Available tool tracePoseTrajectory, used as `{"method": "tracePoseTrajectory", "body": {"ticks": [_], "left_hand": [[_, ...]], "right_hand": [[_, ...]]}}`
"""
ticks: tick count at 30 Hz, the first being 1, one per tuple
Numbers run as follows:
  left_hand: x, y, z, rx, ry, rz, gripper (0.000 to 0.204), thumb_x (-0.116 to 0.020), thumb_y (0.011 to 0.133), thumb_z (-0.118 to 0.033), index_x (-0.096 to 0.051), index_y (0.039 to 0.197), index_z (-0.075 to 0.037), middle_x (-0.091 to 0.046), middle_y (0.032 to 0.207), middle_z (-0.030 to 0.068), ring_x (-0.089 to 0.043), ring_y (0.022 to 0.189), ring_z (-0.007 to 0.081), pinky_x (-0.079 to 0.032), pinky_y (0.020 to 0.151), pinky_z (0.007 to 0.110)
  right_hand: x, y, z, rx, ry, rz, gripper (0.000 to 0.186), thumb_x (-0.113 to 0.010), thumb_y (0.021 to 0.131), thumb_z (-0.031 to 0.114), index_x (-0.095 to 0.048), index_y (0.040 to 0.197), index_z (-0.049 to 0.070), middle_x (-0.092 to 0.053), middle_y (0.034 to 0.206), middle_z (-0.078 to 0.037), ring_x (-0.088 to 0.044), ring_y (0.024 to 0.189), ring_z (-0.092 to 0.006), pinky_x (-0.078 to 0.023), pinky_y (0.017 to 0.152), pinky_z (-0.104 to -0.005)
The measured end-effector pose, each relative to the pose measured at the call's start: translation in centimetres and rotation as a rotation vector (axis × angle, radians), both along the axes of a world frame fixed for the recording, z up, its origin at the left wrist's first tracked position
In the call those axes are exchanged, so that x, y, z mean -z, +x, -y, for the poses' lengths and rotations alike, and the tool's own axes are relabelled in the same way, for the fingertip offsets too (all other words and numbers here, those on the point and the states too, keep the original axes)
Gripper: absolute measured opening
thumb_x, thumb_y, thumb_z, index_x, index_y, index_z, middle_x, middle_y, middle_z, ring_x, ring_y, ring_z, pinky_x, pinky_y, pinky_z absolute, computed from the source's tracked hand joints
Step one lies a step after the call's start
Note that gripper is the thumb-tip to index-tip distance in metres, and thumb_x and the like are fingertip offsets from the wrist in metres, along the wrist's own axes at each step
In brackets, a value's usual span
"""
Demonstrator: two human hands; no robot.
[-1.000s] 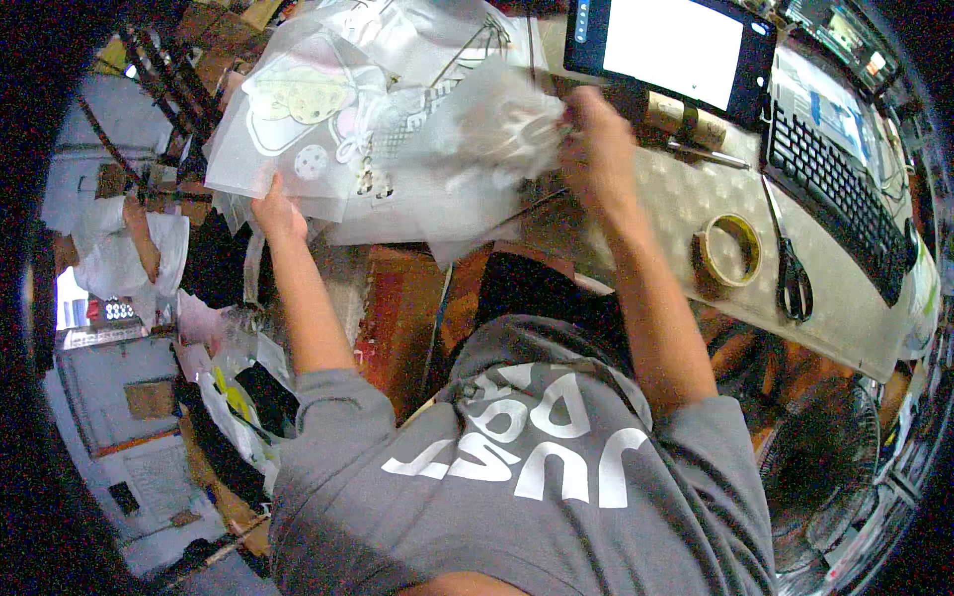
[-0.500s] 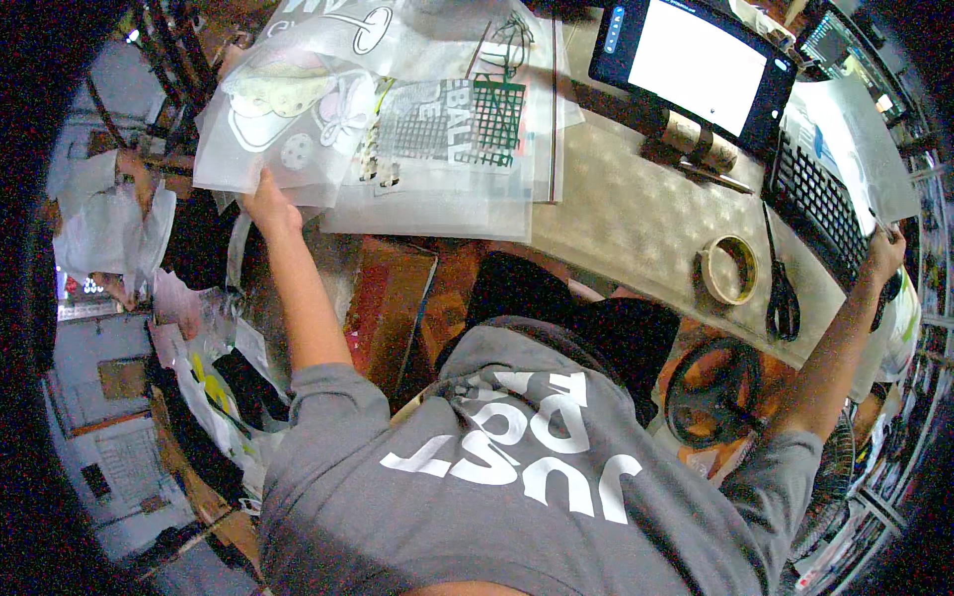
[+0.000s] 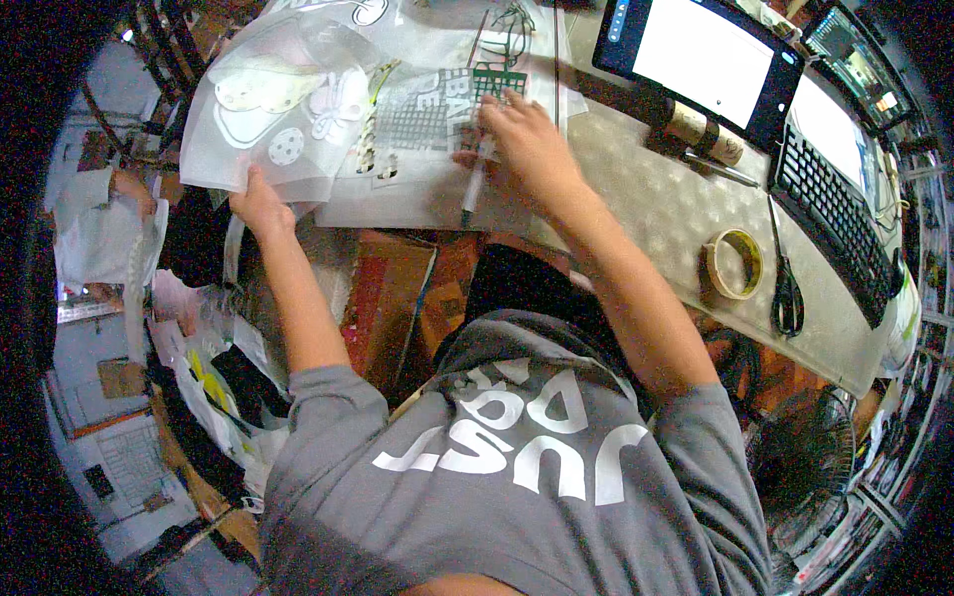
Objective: The person labels white and black clothing items at a desk. They use a pen to write on small tags, attach the tags to the garments, and handle various plastic packaging sheets and cardboard pieces on the cluttered workspace.
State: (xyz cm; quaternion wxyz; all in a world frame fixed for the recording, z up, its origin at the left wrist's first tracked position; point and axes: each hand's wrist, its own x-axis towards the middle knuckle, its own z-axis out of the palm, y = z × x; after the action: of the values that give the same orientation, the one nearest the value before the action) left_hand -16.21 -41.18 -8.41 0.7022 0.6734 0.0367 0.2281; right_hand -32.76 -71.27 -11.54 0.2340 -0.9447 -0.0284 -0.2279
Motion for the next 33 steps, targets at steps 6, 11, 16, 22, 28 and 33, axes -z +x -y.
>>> {"method": "tracePoseTrajectory", "body": {"ticks": [6,11,16,22,28,33], "left_hand": [[-0.7,-0.4,-0.8,-0.042,-0.015,0.034,0.033,-0.047,0.089,0.002,-0.050,0.122,0.008,-0.055,0.122,0.0163,-0.056,0.107,0.0248,-0.043,0.092,0.035],[-0.1,0.3,-1.6,-0.041,-0.060,0.010,0.033,-0.047,0.090,0.002,-0.049,0.122,0.009,-0.056,0.122,0.0174,-0.056,0.107,0.0255,-0.043,0.092,0.035],[-1.1,0.4,-1.5,-0.027,0.144,0.084,0.032,-0.048,0.089,0.001,-0.050,0.121,0.010,-0.057,0.119,0.0192,-0.058,0.104,0.0272,-0.045,0.090,0.036],[-6.7,4.9,-3.7,-0.120,1.169,0.259,0.030,-0.054,0.088,-0.010,-0.056,0.110,0.010,-0.065,0.102,0.0186,-0.062,0.091,0.0293,-0.047,0.082,0.039],[-7.7,17.1,-11.6,0.098,0.341,-0.216,0.032,-0.054,0.081,-0.003,-0.056,0.111,0.008,-0.062,0.101,0.0133,-0.061,0.084,0.0264,-0.048,0.078,0.037],[-1.6,15.1,-13.9,-0.091,0.141,-0.434,0.045,-0.053,0.079,0.004,-0.047,0.124,0.003,-0.056,0.113,0.0139,-0.057,0.098,0.0270,-0.047,0.083,0.042]], "right_hand": [[2.1,3.7,-3.0,0.102,-0.114,0.010,0.030,-0.055,0.086,0.028,-0.050,0.104,0.005,-0.057,0.115,-0.018,-0.045,0.123,-0.0371,-0.032,0.103,-0.0517],[1.3,4.1,-2.6,0.110,0.085,0.004,0.009,-0.049,0.083,0.008,-0.051,0.091,0.005,-0.062,0.090,-0.016,-0.057,0.099,-0.0372,-0.044,0.087,-0.0470],[-0.4,5.0,-2.3,0.060,0.179,0.010,0.015,-0.058,0.081,0.017,-0.052,0.089,0.006,-0.061,0.084,-0.018,-0.059,0.083,-0.0401,-0.047,0.072,-0.0460],[-0.4,5.2,-2.1,0.039,0.138,-0.139,0.026,-0.067,0.078,0.025,-0.052,0.090,0.007,-0.061,0.082,-0.018,-0.059,0.082,-0.0403,-0.047,0.072,-0.0477],[2.2,5.7,-1.5,0.020,0.075,0.078,0.023,-0.066,0.076,0.020,-0.053,0.090,0.008,-0.059,0.085,-0.015,-0.056,0.091,-0.0359,-0.043,0.080,-0.0441],[2.4,5.1,-1.2,0.048,0.083,0.070,0.018,-0.063,0.077,0.015,-0.053,0.089,0.008,-0.058,0.084,-0.013,-0.055,0.090,-0.0350,-0.041,0.083,-0.0431]]}}
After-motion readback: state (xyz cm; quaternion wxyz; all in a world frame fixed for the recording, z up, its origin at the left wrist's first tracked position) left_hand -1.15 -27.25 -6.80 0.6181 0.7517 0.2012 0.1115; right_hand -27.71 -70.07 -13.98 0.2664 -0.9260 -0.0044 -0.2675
